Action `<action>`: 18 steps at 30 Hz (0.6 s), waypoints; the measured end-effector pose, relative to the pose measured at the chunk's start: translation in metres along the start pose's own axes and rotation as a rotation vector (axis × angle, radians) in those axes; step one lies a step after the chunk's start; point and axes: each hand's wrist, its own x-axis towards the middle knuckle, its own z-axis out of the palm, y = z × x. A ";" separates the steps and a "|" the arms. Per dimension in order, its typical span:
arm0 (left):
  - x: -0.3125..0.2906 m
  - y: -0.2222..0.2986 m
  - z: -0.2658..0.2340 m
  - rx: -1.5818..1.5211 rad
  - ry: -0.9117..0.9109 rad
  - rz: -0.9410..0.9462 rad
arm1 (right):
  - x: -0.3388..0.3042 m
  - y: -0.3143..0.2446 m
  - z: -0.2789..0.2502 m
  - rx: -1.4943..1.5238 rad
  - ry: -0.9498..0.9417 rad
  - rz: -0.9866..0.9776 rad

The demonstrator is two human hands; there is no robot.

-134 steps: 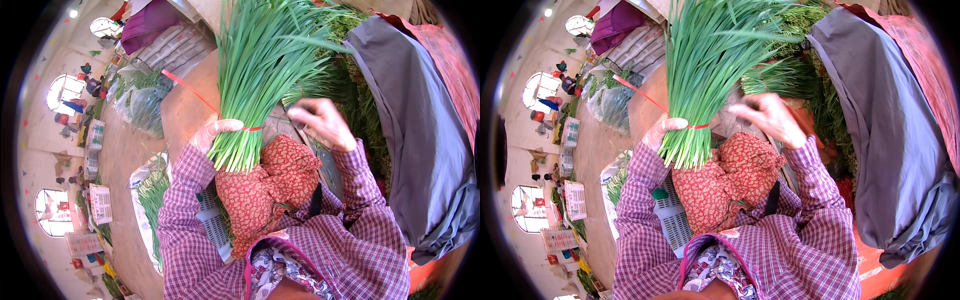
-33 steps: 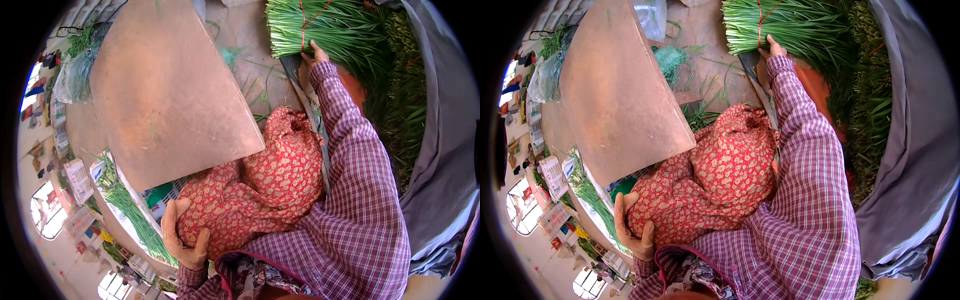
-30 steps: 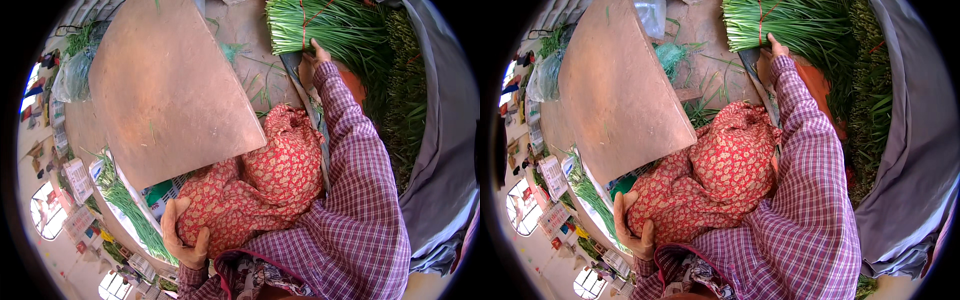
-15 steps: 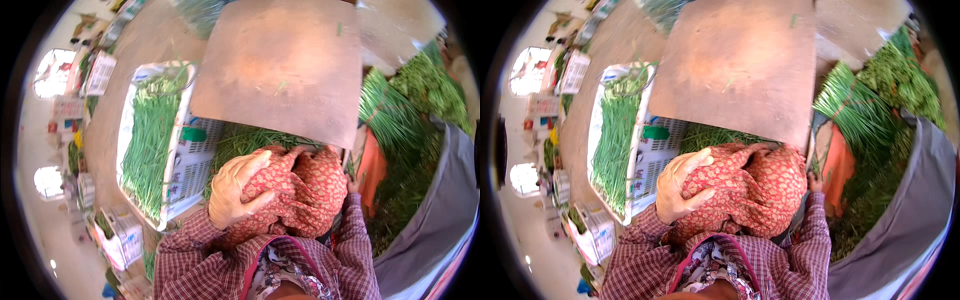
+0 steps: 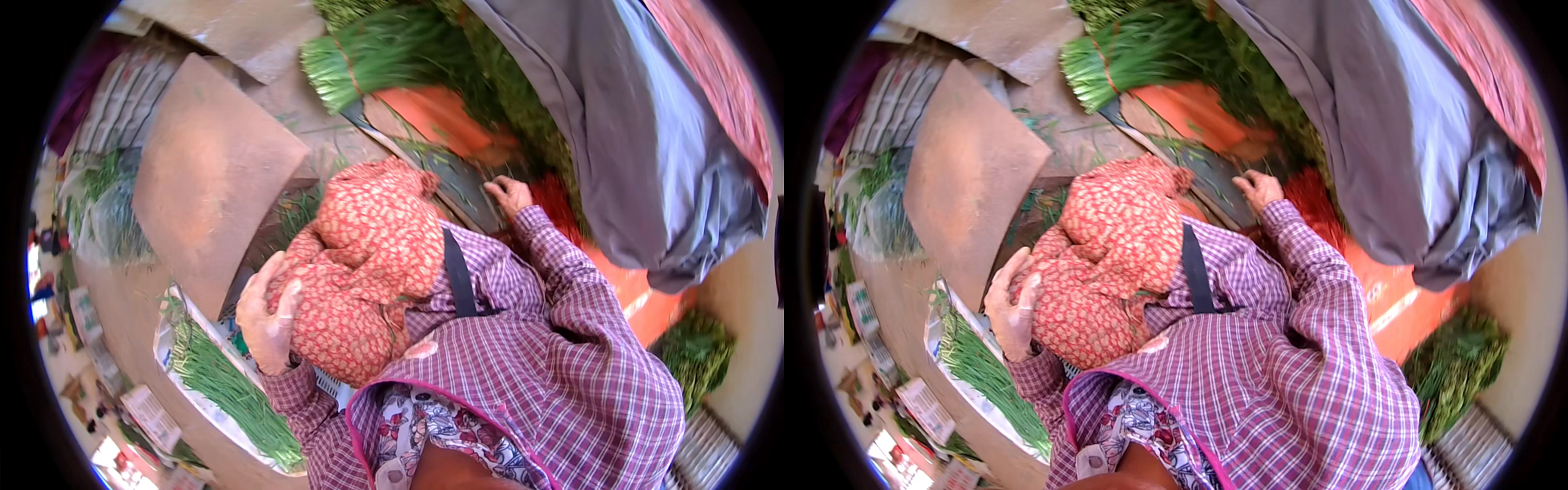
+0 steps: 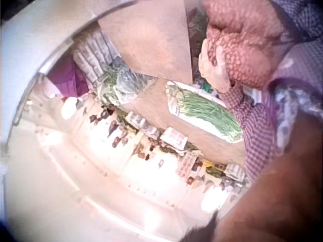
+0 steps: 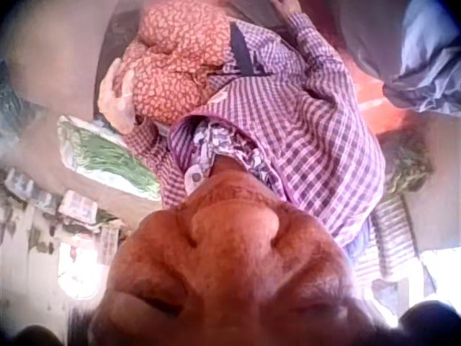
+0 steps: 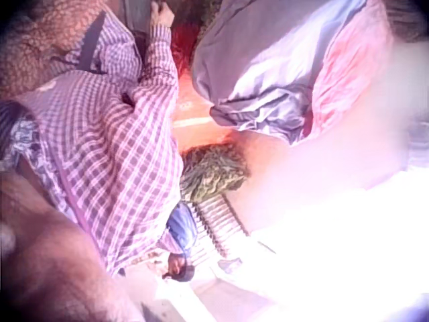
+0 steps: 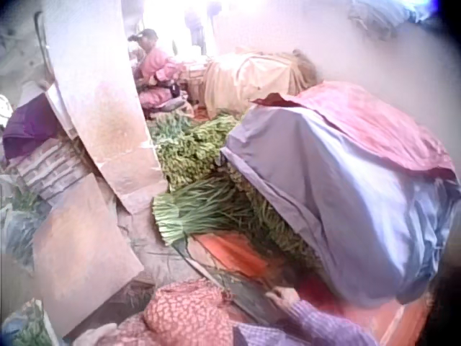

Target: The person bundles green onions by gathering a group together, trimming the ends with a small blade, and tying them with a red string.

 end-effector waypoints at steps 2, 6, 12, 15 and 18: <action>-0.001 -0.003 0.009 -0.131 0.030 -0.057 | -0.018 0.063 -0.024 -0.159 0.151 0.006; -0.009 0.005 0.006 -0.193 0.100 -0.095 | -0.036 0.133 -0.050 -0.145 0.313 0.096; -0.015 -0.005 0.016 -0.109 0.207 -0.028 | 0.000 0.171 -0.071 -0.281 0.486 0.159; -0.022 -0.014 0.016 -0.103 0.240 -0.030 | 0.021 0.165 -0.067 -0.344 0.407 0.270; -0.022 -0.019 0.019 -0.095 0.247 -0.029 | 0.037 0.163 -0.057 -0.393 0.424 0.272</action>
